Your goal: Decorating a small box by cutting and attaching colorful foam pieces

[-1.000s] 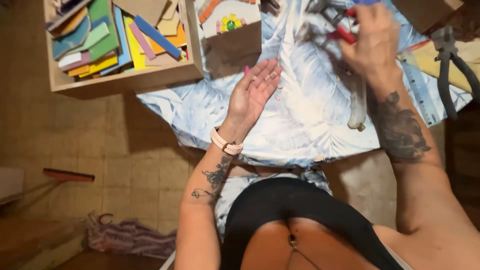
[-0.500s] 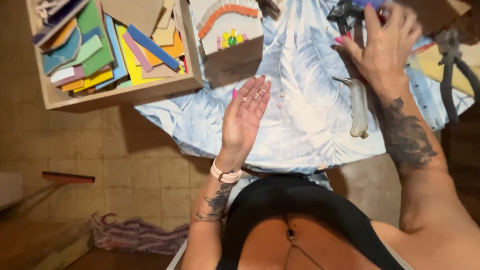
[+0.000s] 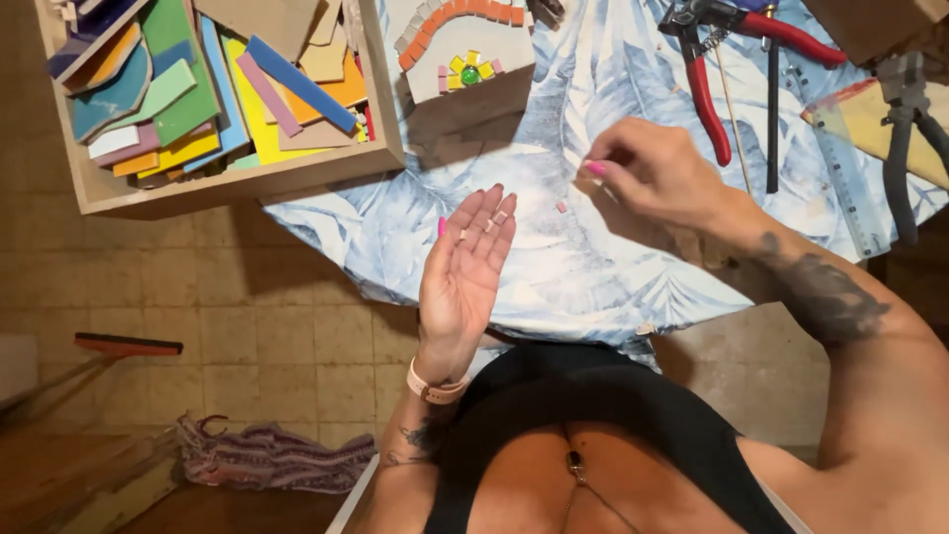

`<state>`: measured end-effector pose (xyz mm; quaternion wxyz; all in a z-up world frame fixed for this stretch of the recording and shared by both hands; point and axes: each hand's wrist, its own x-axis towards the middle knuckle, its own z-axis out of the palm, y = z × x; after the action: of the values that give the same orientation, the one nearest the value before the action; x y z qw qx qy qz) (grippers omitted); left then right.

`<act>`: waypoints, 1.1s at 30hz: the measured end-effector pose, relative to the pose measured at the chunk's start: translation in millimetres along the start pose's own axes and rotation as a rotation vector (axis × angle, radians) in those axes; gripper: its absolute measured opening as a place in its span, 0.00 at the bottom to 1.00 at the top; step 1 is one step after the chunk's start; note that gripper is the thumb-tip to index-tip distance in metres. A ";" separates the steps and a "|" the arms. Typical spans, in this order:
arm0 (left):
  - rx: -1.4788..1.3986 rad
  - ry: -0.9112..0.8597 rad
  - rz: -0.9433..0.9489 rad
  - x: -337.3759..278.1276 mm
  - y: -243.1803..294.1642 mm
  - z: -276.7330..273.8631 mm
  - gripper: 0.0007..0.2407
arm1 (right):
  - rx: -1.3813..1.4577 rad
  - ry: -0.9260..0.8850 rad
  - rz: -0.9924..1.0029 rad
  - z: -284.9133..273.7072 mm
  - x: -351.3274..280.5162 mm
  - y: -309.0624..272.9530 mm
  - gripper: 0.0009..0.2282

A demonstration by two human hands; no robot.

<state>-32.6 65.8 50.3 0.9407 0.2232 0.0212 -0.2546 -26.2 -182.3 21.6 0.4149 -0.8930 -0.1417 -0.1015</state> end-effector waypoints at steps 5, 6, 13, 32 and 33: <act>-0.034 0.017 -0.014 3.3 3.4 -6.7 0.18 | 0.855 -0.106 0.408 -1.1 -10.2 -41.9 0.07; -0.048 0.019 -0.023 4.8 3.9 -7.7 0.18 | 0.906 -0.092 0.490 3.8 -10.7 -62.0 0.08; -0.051 0.011 -0.102 17.8 8.4 0.3 0.17 | -0.407 0.098 0.302 40.0 -8.4 -80.6 0.13; -0.077 0.043 -0.269 35.4 -24.8 10.2 0.14 | -0.392 0.245 0.810 -47.4 -67.9 -35.7 0.17; -0.079 0.044 -0.277 35.9 -25.3 10.8 0.14 | -0.582 0.168 0.786 -46.0 -71.2 -31.4 0.17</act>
<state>-14.6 24.8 44.1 0.9039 0.1863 0.0824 -0.3762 -106.6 -210.3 51.9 0.1652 -0.9464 0.2739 -0.0442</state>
